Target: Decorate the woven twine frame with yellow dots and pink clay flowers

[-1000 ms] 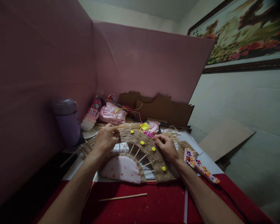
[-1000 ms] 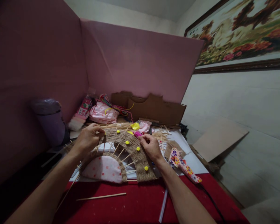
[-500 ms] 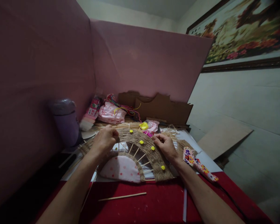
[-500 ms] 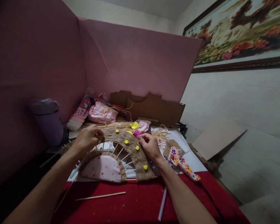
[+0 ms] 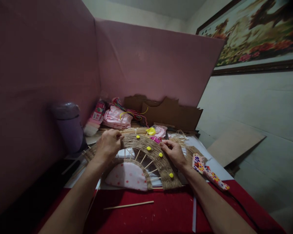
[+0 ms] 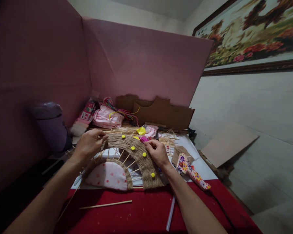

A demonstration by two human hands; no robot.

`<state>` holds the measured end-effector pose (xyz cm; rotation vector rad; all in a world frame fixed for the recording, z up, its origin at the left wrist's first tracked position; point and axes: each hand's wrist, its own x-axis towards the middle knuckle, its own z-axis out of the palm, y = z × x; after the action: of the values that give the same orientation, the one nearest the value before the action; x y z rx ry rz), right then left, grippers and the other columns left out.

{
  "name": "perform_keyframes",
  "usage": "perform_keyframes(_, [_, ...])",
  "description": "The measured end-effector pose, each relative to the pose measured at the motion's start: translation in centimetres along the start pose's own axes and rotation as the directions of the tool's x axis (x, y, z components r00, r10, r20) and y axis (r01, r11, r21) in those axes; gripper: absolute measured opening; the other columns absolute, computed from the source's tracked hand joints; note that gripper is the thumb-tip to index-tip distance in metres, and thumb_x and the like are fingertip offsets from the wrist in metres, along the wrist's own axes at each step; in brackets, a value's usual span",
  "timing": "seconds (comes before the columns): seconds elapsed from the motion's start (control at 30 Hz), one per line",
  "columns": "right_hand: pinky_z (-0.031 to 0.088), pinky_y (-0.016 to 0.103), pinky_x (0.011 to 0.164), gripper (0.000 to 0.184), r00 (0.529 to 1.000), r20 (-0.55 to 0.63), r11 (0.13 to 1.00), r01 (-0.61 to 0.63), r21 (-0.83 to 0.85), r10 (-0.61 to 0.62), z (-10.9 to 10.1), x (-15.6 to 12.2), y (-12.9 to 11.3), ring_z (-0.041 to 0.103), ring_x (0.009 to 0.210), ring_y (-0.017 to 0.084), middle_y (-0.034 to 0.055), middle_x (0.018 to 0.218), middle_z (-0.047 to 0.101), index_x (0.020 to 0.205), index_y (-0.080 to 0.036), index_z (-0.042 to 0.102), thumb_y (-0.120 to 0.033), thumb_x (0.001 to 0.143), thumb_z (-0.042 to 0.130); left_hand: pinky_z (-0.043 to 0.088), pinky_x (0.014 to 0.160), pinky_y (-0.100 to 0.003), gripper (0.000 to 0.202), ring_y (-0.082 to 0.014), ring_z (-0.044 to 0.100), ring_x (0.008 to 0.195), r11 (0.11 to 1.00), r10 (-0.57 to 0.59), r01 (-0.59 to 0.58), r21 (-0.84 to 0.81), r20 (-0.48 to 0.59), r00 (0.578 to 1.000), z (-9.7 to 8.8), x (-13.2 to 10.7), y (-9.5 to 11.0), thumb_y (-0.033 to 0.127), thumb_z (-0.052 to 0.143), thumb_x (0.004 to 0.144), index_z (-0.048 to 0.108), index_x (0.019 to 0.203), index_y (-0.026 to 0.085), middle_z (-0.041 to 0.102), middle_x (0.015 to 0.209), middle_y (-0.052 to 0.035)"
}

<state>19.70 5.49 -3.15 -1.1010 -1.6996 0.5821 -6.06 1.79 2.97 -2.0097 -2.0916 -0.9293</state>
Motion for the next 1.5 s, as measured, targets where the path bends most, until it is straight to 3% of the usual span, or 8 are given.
perform_keyframes(0.23, [0.035,0.025,0.054,0.029,1.000,0.006,1.000,-0.005,0.011,0.005,0.0,0.0,-0.2,0.046,0.056,0.014,0.0005,0.060,0.054,0.063,-0.016,0.061,-0.042,0.077,0.057,0.039,0.064,-0.025,0.017,-0.0177,0.059,0.078,0.997,0.044,-0.045,-0.058,-0.012,0.999,0.3,-0.2,0.1,0.031,0.054,0.079,0.068,0.079,0.019,0.068,0.083,-0.0051])
perform_keyframes(0.47, [0.036,0.025,0.054,0.030,1.000,0.010,1.000,0.008,-0.005,-0.008,0.0,0.0,-0.2,0.046,0.057,0.013,0.0000,0.060,0.053,0.063,-0.017,0.059,-0.042,0.077,0.057,0.037,0.062,-0.029,0.022,-0.0234,0.056,0.089,0.989,-0.065,0.068,0.132,-0.029,0.997,-0.4,-0.3,0.4,0.019,0.046,0.078,0.068,0.083,0.021,0.068,0.091,-0.0073])
perform_keyframes(0.8, [0.036,0.026,0.060,0.035,0.987,0.098,0.978,0.145,-0.149,-0.131,-0.6,0.5,-0.1,0.048,0.064,0.016,0.0017,0.063,0.053,0.059,-0.018,0.061,-0.043,0.081,0.051,0.039,0.063,-0.030,0.030,-0.0247,0.052,0.091,0.988,0.001,0.001,0.157,-0.012,1.000,0.6,-0.3,-0.4,0.017,0.044,0.078,0.065,0.099,0.024,0.066,0.094,-0.0082])
perform_keyframes(1.03, [0.033,0.022,0.051,0.033,0.969,0.246,0.995,-0.041,0.089,0.018,-0.5,0.3,-0.1,0.043,0.057,0.012,-0.0010,0.059,0.049,0.059,-0.017,0.057,-0.045,0.076,0.057,0.040,0.067,-0.033,0.027,-0.0268,0.050,0.093,0.988,0.029,-0.022,0.150,-0.040,0.999,0.5,-0.2,-0.2,0.018,0.042,0.081,0.067,0.092,0.022,0.066,0.094,-0.0078])
perform_keyframes(1.17, [0.031,0.022,0.049,0.035,0.964,0.252,0.967,-0.137,0.214,0.081,-0.3,0.0,-0.7,0.038,0.053,0.010,-0.0029,0.057,0.044,0.059,-0.018,0.050,-0.049,0.073,0.058,0.041,0.070,-0.034,0.024,-0.0266,0.050,0.093,0.995,0.042,-0.025,0.099,-0.168,0.985,0.1,-0.3,0.0,0.016,0.043,0.081,0.066,0.086,0.021,0.065,0.089,-0.0081])
perform_keyframes(1.23, [0.030,0.022,0.049,0.038,0.965,0.246,0.955,-0.150,0.255,0.086,-0.4,-0.2,-1.0,0.036,0.051,0.010,-0.0035,0.057,0.042,0.058,-0.018,0.046,-0.052,0.072,0.058,0.041,0.076,-0.034,0.023,-0.0246,0.051,0.095,0.998,0.058,-0.051,0.032,-0.321,0.945,-0.3,-0.5,0.2,0.017,0.044,0.083,0.065,0.090,0.020,0.064,0.093,-0.0072])
perform_keyframes(1.37, [0.032,0.022,0.049,0.040,0.971,0.227,0.938,-0.150,0.313,0.079,-1.2,-0.2,-1.4,0.037,0.052,0.011,-0.0029,0.058,0.043,0.059,-0.019,0.046,-0.054,0.074,0.056,0.042,0.084,-0.033,0.022,-0.0200,0.054,0.095,0.973,-0.022,-0.128,-0.190,-0.634,0.773,-2.0,-1.2,0.7,0.024,0.043,0.088,0.061,0.098,0.018,0.062,0.098,-0.0061])
perform_keyframes(1.5, [0.039,0.025,0.055,0.036,0.983,0.185,0.937,-0.073,0.340,0.010,-2.7,0.1,-1.6,0.046,0.061,0.014,0.0015,0.069,0.051,0.069,-0.018,0.055,-0.053,0.078,0.053,0.045,0.075,-0.030,0.030,-0.0164,0.057,0.086,0.925,-0.228,-0.103,-0.367,-0.749,0.623,-4.9,-1.2,0.4,0.033,0.041,0.090,0.055,0.109,0.014,0.061,0.098,-0.0052])
